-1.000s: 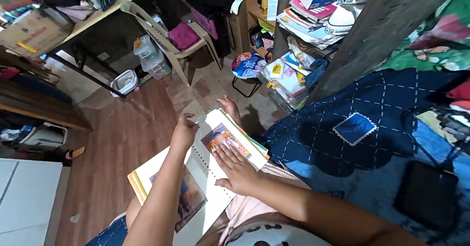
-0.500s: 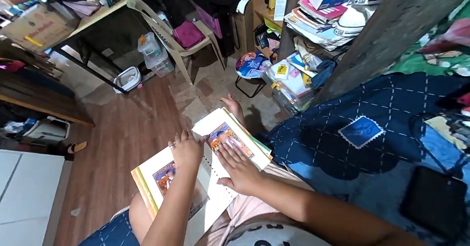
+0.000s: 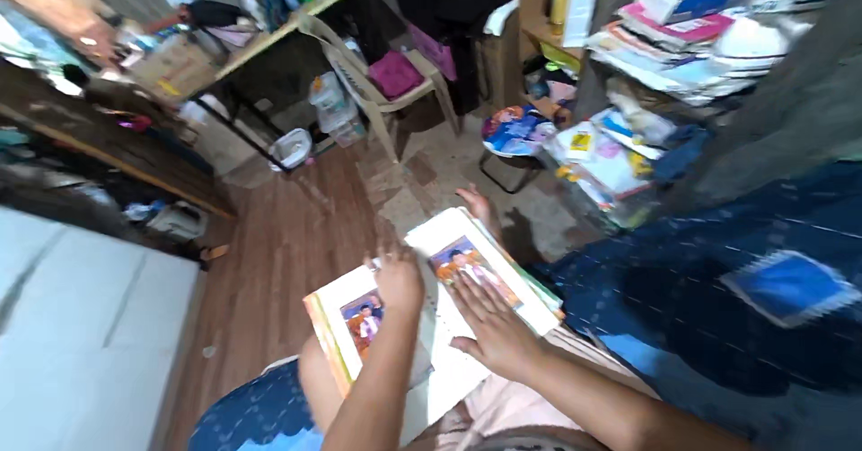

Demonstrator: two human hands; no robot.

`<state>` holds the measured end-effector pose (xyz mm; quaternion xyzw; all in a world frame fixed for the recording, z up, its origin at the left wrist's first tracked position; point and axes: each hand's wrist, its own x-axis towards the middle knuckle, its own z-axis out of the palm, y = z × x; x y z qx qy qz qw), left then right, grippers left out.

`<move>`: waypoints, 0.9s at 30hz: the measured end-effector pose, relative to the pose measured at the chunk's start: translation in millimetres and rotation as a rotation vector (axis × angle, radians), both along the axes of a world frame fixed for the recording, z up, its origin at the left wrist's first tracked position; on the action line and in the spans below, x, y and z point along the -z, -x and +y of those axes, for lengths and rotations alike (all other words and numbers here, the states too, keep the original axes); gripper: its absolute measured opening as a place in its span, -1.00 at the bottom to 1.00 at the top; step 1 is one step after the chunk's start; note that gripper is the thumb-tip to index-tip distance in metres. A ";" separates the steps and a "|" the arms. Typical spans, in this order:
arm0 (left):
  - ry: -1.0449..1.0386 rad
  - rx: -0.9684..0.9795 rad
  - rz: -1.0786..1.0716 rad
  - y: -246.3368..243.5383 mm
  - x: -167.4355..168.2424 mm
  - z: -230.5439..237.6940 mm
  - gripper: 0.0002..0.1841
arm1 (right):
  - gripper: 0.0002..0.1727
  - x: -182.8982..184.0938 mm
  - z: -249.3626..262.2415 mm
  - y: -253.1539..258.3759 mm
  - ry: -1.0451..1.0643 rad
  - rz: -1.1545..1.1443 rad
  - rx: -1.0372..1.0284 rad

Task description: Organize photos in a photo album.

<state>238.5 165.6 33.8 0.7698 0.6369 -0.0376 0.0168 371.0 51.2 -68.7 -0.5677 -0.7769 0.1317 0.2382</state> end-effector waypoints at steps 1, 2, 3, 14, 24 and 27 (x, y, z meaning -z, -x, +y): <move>0.007 -0.006 0.004 0.4 -3.5 1.5 -0.63 | 0.03 4.8 0.9 2.8 -0.076 0.004 0.024; 0.018 -0.012 0.004 0.3 -7.0 2.9 -0.64 | 0.03 8.7 1.9 4.9 -0.135 0.006 0.043; 0.026 -0.013 0.005 -0.6 -9.9 4.3 -0.65 | 0.04 11.9 2.6 6.0 -0.177 0.006 0.056; 0.063 -0.034 -0.056 -17.5 -10.6 8.2 -0.60 | 0.02 8.6 -2.9 0.0 -0.146 -0.021 0.030; -0.046 -0.140 -0.161 23.4 -32.7 22.0 -0.49 | 0.04 -2.3 -0.8 -4.1 0.057 -0.018 -0.031; 0.067 -0.054 0.116 12.9 -11.6 1.7 -0.07 | 0.03 -1.2 0.2 -1.8 0.039 -0.020 -0.021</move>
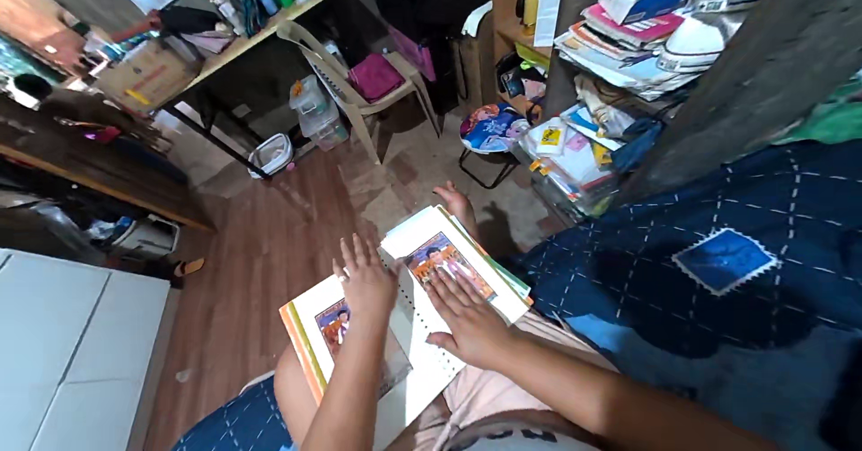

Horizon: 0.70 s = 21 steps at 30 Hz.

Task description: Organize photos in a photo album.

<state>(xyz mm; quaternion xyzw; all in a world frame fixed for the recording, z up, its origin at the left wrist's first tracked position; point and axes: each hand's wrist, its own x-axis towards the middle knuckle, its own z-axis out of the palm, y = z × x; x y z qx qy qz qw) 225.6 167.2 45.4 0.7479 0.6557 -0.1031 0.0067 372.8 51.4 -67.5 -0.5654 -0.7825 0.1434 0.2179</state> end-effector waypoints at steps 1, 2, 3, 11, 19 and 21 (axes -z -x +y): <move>0.012 0.004 0.066 -5.0 8.9 -5.4 0.04 | 0.03 -0.2 0.1 1.2 0.003 -0.004 -0.001; 0.007 0.011 0.099 -8.9 17.1 -9.1 0.09 | 0.03 -0.4 0.0 1.8 0.010 -0.007 -0.003; 0.002 0.019 0.115 -12.3 23.5 -11.2 0.10 | 0.03 0.3 -0.1 2.0 0.005 -0.007 -0.001; 0.028 0.099 -0.017 -17.4 24.2 -14.2 -0.18 | 0.04 0.6 0.2 1.9 -0.034 -0.019 0.019; -0.040 0.169 -0.033 -14.3 36.9 -21.8 -0.32 | 0.04 1.6 -0.8 2.8 -0.035 -0.036 0.015; 0.022 0.137 -0.007 -15.7 33.1 -20.2 -0.27 | 0.05 2.8 -0.2 2.8 -0.048 -0.045 0.022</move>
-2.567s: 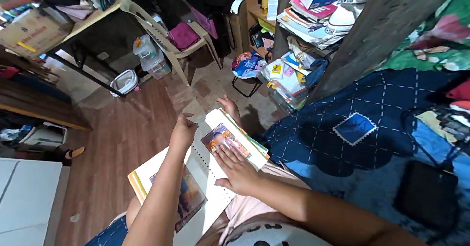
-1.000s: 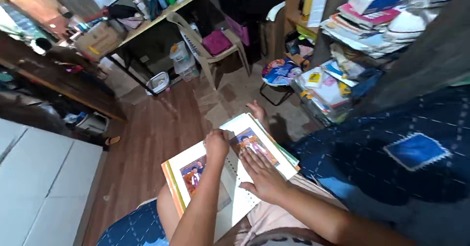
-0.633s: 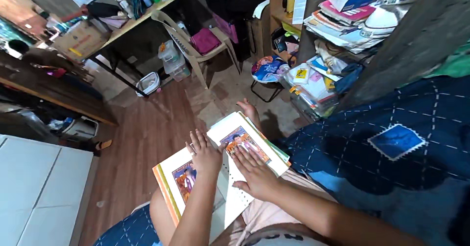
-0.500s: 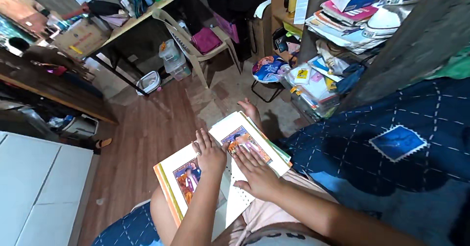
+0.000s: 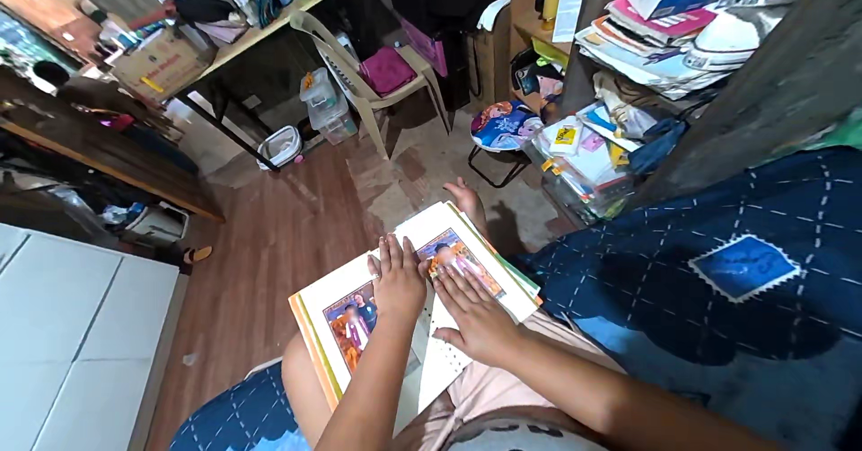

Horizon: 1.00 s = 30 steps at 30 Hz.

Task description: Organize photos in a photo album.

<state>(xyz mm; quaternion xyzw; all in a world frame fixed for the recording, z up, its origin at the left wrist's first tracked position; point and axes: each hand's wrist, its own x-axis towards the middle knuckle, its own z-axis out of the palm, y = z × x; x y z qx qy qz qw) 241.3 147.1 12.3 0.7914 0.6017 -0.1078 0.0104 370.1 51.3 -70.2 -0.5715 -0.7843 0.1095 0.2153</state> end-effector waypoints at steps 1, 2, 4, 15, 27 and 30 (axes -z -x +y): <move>0.029 -0.017 0.016 -1.1 -2.0 1.1 -0.22 | 0.05 -0.5 0.4 -0.1 0.009 -0.002 -0.002; 0.044 -0.030 0.022 -2.0 -3.1 1.7 -0.18 | 0.05 -1.5 0.7 -0.6 0.025 -0.003 -0.007; 0.048 -0.042 0.009 -3.3 -3.8 2.3 -0.19 | 0.05 -3.2 0.2 -1.2 0.043 -0.004 -0.014; 0.265 -0.109 -0.845 11.0 -23.6 6.1 -0.38 | 0.06 -6.0 0.5 -1.8 0.073 0.020 -0.034; 0.287 -0.120 -0.958 23.9 -22.4 10.5 -0.25 | 0.05 -5.2 0.7 -2.0 0.067 0.039 -0.035; 0.200 -0.132 -0.687 21.5 -29.0 8.8 -0.22 | 0.05 -5.1 0.9 -2.2 0.061 0.031 -0.036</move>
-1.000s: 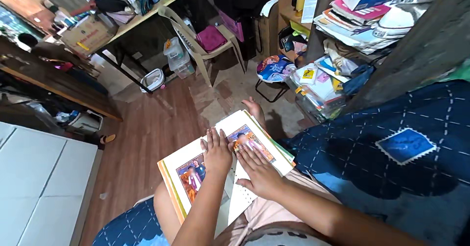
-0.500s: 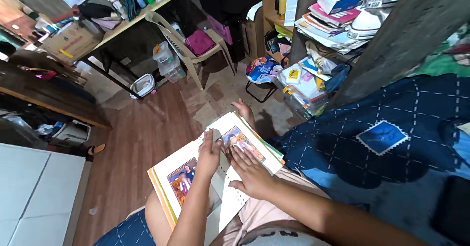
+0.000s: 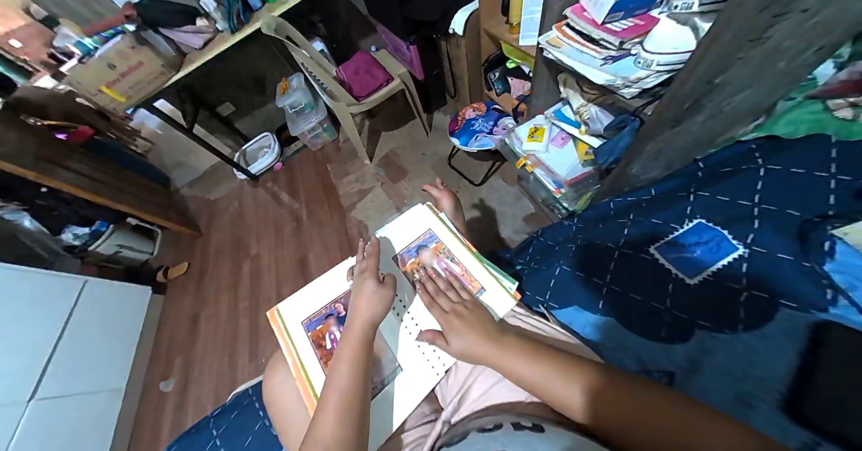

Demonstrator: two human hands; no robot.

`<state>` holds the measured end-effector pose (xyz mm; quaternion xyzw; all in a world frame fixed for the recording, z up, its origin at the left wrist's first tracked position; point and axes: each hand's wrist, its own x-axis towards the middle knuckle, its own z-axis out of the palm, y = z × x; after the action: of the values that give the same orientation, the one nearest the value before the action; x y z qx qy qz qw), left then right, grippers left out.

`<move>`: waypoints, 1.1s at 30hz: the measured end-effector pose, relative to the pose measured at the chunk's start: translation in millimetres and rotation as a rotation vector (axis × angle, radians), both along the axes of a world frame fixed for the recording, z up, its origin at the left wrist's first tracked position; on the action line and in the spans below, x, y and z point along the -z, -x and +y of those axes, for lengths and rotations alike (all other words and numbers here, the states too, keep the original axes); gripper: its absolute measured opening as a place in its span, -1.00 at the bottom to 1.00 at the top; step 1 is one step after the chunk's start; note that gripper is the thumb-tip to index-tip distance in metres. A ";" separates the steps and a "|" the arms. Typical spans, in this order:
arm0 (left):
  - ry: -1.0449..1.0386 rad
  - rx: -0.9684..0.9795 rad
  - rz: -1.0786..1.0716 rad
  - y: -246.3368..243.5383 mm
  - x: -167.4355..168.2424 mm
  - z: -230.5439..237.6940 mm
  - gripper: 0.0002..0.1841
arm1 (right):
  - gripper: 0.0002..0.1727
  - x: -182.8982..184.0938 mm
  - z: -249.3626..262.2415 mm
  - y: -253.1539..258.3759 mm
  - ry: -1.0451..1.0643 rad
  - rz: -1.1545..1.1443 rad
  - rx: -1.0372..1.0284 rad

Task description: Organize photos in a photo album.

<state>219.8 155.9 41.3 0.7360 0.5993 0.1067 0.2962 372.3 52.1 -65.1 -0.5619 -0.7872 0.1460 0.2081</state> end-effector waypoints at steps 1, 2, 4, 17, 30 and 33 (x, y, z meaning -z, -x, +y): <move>-0.016 0.008 0.047 -0.7 -0.1 -1.0 -0.20 | 0.05 0.8 0.1 0.4 -0.007 -0.003 0.001; -0.029 0.013 0.080 -1.0 0.3 -1.4 -0.18 | 0.05 1.8 0.0 1.0 -0.022 -0.006 0.006; -0.048 0.015 0.122 -0.3 2.6 -0.9 -0.17 | 0.05 2.9 -0.1 1.8 -0.041 -0.013 0.010; -0.081 0.054 0.432 -3.7 11.7 -0.5 -0.29 | -0.21 -47.5 33.8 -17.0 0.278 0.039 0.035; -0.042 0.029 0.445 0.8 15.0 2.8 -0.34 | -0.12 -55.0 64.1 32.5 0.330 -0.068 0.086; -0.026 -0.037 0.331 5.5 15.5 7.0 -0.34 | -0.17 -61.5 65.1 48.6 0.341 -0.052 0.046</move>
<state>214.4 162.9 25.8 0.7360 0.6521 -0.0028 0.1818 323.7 117.3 -3.7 -0.6105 -0.7430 0.2581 0.0925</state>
